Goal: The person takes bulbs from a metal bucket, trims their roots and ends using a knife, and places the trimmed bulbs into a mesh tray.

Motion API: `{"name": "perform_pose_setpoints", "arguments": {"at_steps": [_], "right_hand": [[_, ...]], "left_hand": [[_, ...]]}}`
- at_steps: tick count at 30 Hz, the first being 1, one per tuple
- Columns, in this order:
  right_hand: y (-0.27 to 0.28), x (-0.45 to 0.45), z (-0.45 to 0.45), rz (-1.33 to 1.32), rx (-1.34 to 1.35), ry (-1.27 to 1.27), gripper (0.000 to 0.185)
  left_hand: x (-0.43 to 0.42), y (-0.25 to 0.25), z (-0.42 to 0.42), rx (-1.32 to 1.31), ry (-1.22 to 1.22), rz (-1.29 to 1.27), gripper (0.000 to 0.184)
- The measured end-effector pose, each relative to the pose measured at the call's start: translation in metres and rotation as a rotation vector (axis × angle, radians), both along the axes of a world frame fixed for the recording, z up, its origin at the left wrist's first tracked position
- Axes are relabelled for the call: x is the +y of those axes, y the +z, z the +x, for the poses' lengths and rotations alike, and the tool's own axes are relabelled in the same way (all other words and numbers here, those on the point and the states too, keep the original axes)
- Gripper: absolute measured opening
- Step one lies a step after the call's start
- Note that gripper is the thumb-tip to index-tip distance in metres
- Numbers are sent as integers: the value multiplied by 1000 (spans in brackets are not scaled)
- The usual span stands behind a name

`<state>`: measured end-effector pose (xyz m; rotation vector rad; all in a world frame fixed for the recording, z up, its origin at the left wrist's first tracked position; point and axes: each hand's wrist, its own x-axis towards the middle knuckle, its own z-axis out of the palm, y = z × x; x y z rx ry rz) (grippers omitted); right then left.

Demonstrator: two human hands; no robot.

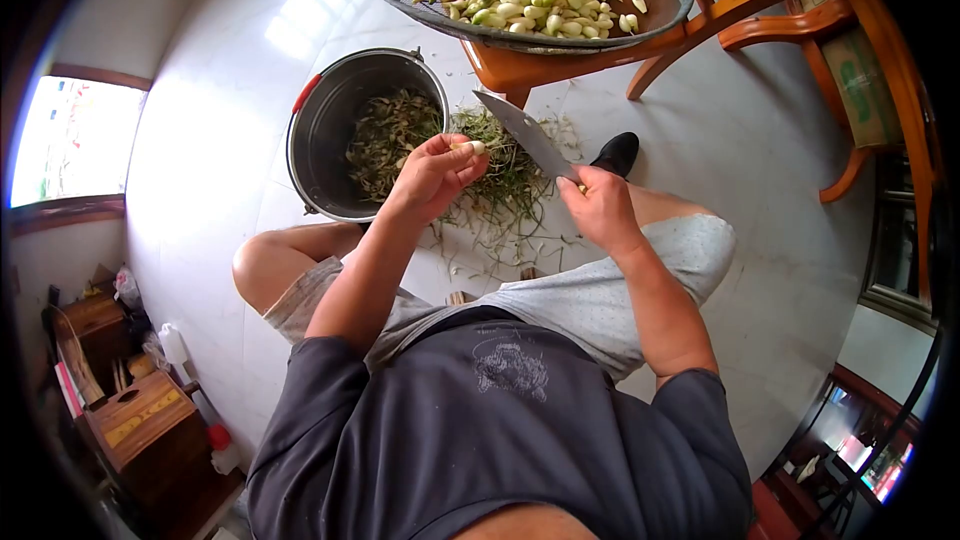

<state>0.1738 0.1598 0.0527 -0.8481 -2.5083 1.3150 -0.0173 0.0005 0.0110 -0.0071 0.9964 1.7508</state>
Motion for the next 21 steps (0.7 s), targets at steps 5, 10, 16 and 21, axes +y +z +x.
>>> {"name": "perform_pose_setpoints", "arguments": {"at_steps": [5, 10, 16, 21], "right_hand": [[0, -12, -5, 81, 283, -12, 17], [-4, -21, -7, 216, 264, 48, 17], [-7, -20, -4, 272, 225, 79, 21], [-10, -19, -3, 344, 211, 104, 22]], "left_hand": [[5, -10, 9, -97, 143, -13, 11], [9, -20, 23, -103, 200, 1, 10], [13, -20, 32, -125, 237, 48, 8], [17, -19, 39, -158, 269, 57, 7]]}}
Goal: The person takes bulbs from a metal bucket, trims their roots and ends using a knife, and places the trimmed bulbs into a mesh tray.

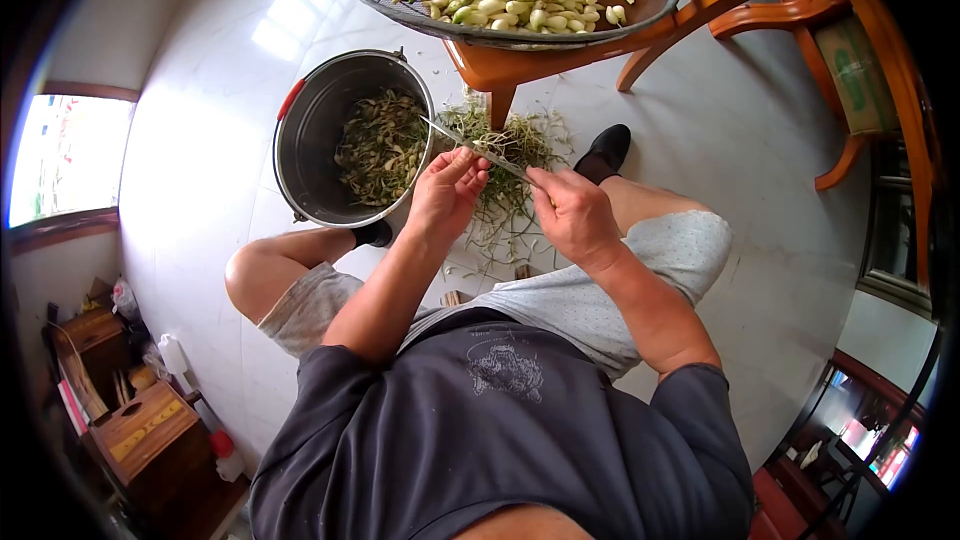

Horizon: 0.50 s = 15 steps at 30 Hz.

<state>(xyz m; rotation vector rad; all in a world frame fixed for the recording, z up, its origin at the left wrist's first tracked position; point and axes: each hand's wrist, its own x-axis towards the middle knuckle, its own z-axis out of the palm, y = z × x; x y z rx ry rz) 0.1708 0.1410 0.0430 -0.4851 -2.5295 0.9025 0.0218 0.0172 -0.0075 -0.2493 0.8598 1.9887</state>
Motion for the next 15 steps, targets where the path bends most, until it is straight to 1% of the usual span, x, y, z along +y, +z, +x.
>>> {"name": "perform_pose_setpoints", "arguments": {"at_steps": [6, 15], "right_hand": [[-2, 1, 0, 166, 9, 2, 24], [4, 0, -1, 200, 2, 11, 26]], "left_hand": [[4, 1, 4, -63, 16, 8, 6], [6, 8, 7, -117, 45, -15, 7]]}}
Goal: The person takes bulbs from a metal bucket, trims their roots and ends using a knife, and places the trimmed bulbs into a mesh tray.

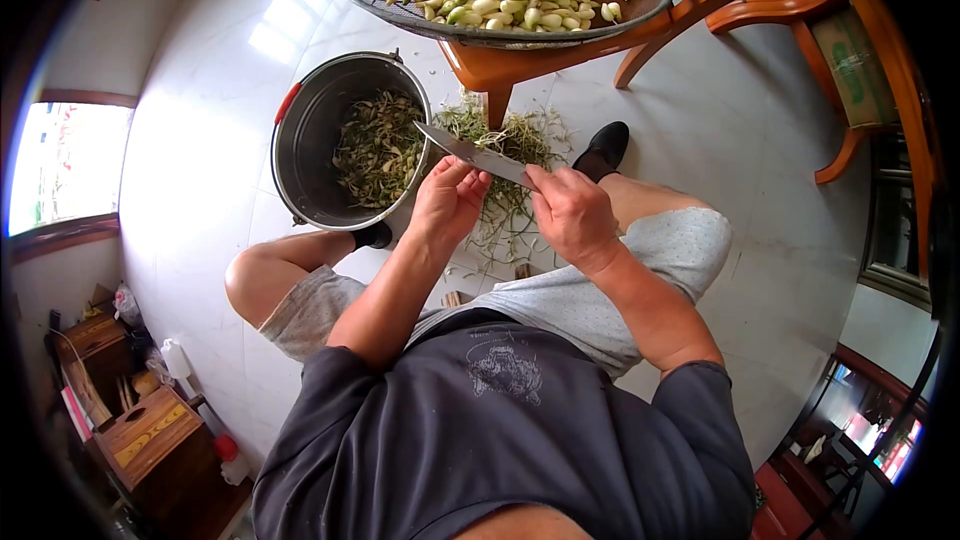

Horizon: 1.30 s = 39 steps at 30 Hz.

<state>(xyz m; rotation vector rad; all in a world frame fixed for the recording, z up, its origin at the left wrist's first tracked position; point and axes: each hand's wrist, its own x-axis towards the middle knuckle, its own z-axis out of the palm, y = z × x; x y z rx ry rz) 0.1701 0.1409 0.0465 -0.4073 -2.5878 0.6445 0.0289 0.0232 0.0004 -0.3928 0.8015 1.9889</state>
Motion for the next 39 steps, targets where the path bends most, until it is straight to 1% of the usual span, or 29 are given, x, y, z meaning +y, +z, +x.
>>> {"name": "perform_pose_setpoints", "arguments": {"at_steps": [3, 6, 8, 9, 11, 12, 15, 16, 19, 20, 22, 23, 24, 25, 26, 27, 29, 30, 32, 33, 34, 35, 36, 37, 38, 39], "right_hand": [[0, 0, 0, 8, 2, 4, 27], [-2, -1, 0, -15, 3, 2, 23], [-8, 0, 2, -52, -41, -11, 16], [-12, 0, 4, -70, -62, -18, 14], [-37, 14, 13, -137, -317, -118, 14], [-39, 18, 13, -169, -444, -167, 15], [-32, 22, 14, -259, -359, -223, 18], [-29, 23, 13, -292, -355, -224, 18], [-21, 22, 7, -389, -359, -214, 19], [-15, 22, 5, -410, -380, -202, 19], [-14, 20, 2, -422, -401, -172, 19], [-18, 20, 2, -412, -399, -157, 20], [-20, 21, 2, -401, -395, -142, 20], [-20, 21, 2, -413, -401, -144, 20], [-19, 21, 3, -426, -407, -148, 20], [-18, 22, 3, -438, -412, -154, 20], [-12, 24, 4, -453, -423, -170, 19], [-10, 24, 5, -463, -429, -182, 19], [-10, 26, 6, -488, -403, -172, 20], [-11, 26, 5, -499, -389, -167, 21], [-12, 26, 5, -499, -415, -161, 21], [-13, 26, 4, -498, -442, -155, 21], [-15, 25, 2, -498, -467, -149, 21], [-17, 25, 0, -501, -485, -136, 21], [-19, 24, -1, -505, -503, -124, 21], [-21, 23, -3, -509, -521, -114, 21]], "left_hand": [[0, -1, 0, 17, -4, 10, 7], [-1, -6, 0, 44, -10, 43, 7], [-4, -11, -2, 83, -21, 85, 5], [-5, -6, -3, 112, -30, 80, 4], [-7, 10, -4, 172, -49, 71, 2], [-9, 9, -8, 194, -58, 111, 6], [-15, 15, -17, 211, -110, 227, 8], [-15, 21, -19, 186, -104, 180, 11], [-8, 47, -40, 338, -162, 105, 16], [1, 59, -50, 433, -179, 31, 17], [24, 98, -73, 639, -276, 5, 22], [38, 115, -83, 699, -271, -23, 27], [51, 125, -98, 783, -309, 114, 32], [59, 139, -111, 845, -337, 53, 36], [67, 142, -127, 889, -309, 17, 34], [69, 147, -138, 1005, -267, -57, 30], [52, 150, -152, 1118, -243, -223, 26], [41, 139, -162, 1117, -309, -313, 26], [12, 97, -182, 1091, -453, -552, 26], [-3, 62, -195, 1066, -536, -605, 24], [-18, 31, -200, 1012, -623, -750, 21], [-28, 8, -192, 1001, -605, -819, 24], [-43, -29, -194, 872, -648, -840, 23], [-52, -47, -191, 907, -817, -988, 21], [-68, -102, -195, 945, -846, -1033, 18], [-76, -122, -196, 906, -973, -1181, 14]]}}
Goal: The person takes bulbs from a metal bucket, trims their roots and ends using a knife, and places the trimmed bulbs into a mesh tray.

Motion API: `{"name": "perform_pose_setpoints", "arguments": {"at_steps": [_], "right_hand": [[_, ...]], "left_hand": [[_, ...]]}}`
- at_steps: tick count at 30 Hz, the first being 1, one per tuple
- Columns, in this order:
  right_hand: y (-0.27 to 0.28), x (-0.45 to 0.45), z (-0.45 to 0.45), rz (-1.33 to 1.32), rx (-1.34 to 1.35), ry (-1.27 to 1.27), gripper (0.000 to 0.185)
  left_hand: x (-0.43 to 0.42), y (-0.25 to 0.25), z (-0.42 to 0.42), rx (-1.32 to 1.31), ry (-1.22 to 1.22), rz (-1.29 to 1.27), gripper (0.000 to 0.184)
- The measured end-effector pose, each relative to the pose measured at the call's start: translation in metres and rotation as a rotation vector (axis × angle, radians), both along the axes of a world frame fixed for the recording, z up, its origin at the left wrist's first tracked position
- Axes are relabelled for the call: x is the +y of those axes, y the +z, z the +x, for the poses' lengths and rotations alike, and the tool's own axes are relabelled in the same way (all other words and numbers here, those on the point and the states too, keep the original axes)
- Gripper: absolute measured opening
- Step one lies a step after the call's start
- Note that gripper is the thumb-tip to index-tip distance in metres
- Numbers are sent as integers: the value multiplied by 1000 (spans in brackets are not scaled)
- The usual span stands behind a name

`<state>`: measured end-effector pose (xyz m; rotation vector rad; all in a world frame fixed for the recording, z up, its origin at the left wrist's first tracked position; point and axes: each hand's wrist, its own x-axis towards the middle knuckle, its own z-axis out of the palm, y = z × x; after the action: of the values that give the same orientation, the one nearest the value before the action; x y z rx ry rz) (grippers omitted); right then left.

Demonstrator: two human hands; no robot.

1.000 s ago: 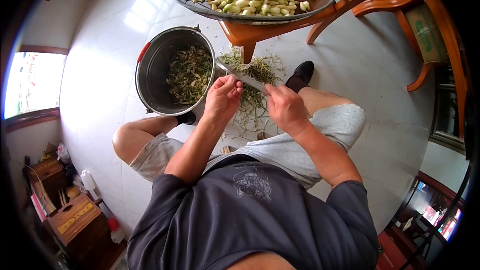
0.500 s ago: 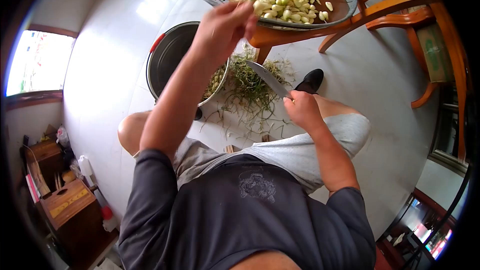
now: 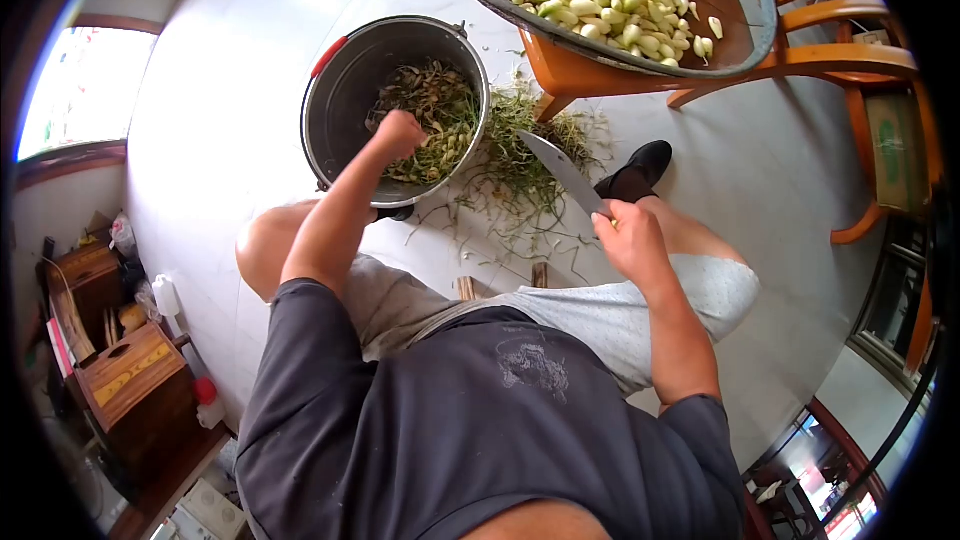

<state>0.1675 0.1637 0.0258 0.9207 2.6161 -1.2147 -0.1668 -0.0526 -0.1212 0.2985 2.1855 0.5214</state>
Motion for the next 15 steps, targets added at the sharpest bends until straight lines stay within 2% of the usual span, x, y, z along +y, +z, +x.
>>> {"name": "perform_pose_setpoints", "arguments": {"at_steps": [1, 7, 10, 15], "right_hand": [[0, -1, -2, -2, -18, 11, 20], [1, -3, -12, -6, -49, 36, 19], [1, -3, -14, -14, -54, 46, 18], [3, -5, -12, 1, -15, 60, 18]], "left_hand": [[-13, -40, -1, 206, -164, -11, 13], [-14, -62, 20, 375, -133, -70, 18], [-17, -62, 21, 397, -130, -12, 15], [-21, -31, 18, 189, 114, 91, 20]]}}
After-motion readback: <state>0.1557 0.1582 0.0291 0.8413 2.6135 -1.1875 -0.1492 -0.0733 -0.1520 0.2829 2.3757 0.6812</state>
